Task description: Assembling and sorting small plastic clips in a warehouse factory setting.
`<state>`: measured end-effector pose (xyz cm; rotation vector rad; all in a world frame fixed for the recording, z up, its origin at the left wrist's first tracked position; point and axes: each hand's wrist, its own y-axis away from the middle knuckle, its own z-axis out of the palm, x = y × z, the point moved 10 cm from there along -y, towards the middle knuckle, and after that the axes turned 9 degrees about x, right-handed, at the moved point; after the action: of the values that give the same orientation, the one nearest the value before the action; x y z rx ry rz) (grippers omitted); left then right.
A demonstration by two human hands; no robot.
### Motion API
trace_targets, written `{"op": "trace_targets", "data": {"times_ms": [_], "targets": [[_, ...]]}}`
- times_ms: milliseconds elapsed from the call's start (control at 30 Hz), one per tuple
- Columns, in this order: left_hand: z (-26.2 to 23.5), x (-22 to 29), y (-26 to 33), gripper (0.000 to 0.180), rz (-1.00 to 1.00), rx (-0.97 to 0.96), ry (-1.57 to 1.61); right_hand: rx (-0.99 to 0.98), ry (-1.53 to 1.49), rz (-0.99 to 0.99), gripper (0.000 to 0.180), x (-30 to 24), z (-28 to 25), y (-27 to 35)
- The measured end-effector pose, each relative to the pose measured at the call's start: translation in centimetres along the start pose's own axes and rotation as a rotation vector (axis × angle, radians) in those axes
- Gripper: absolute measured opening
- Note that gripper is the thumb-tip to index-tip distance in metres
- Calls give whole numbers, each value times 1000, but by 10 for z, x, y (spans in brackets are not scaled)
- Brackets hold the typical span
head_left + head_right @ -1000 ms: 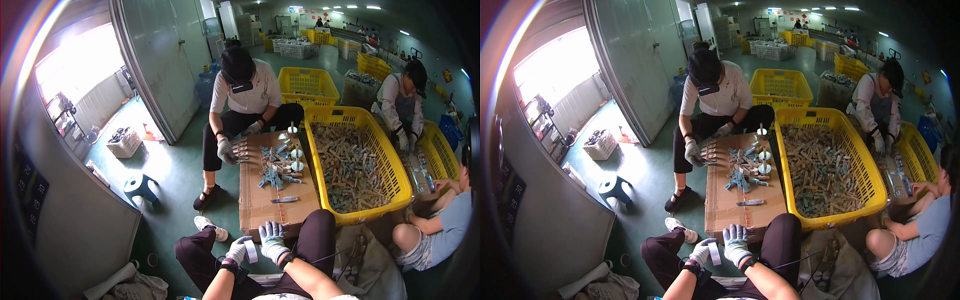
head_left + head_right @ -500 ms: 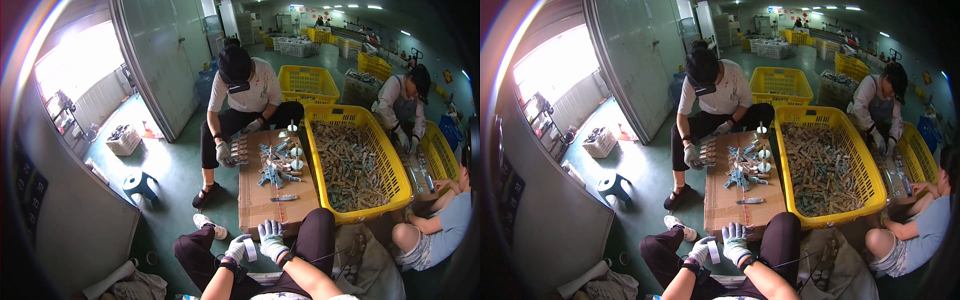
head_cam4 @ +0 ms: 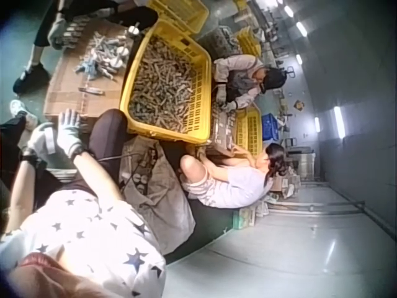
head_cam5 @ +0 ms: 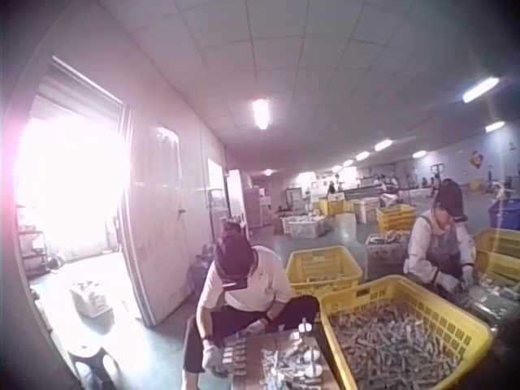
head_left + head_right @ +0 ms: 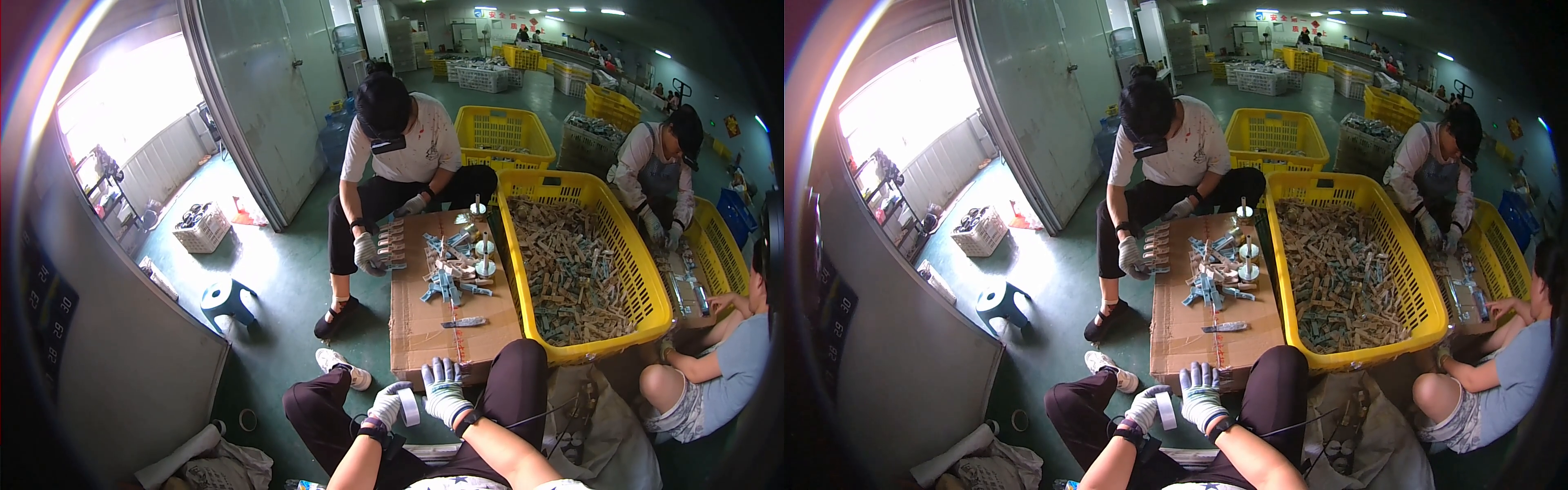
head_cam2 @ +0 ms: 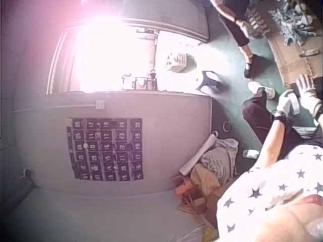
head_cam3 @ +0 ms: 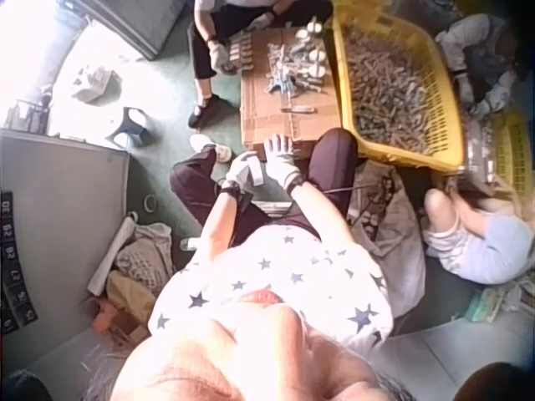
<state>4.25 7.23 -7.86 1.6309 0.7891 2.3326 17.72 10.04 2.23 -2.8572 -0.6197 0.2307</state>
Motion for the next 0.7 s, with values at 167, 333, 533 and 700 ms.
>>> {"op": "trace_targets", "data": {"times_ms": [167, 333, 533, 700], "targets": [[-2, -2, -1, 30, -8, 8, 10, -7, 4, 0, 83, -1, -1, 1], [1, -3, -1, 29, -13, 10, 6, 12, 8, 4, 83, 2, 2, 2], [-1, -5, -3, 29, -20, 11, -14, 9, 2, -1, 83, 1, -1, 1], [-2, -4, -2, 27, -8, 13, -33, -7, -19, -1, 83, -1, -4, 0]]}}
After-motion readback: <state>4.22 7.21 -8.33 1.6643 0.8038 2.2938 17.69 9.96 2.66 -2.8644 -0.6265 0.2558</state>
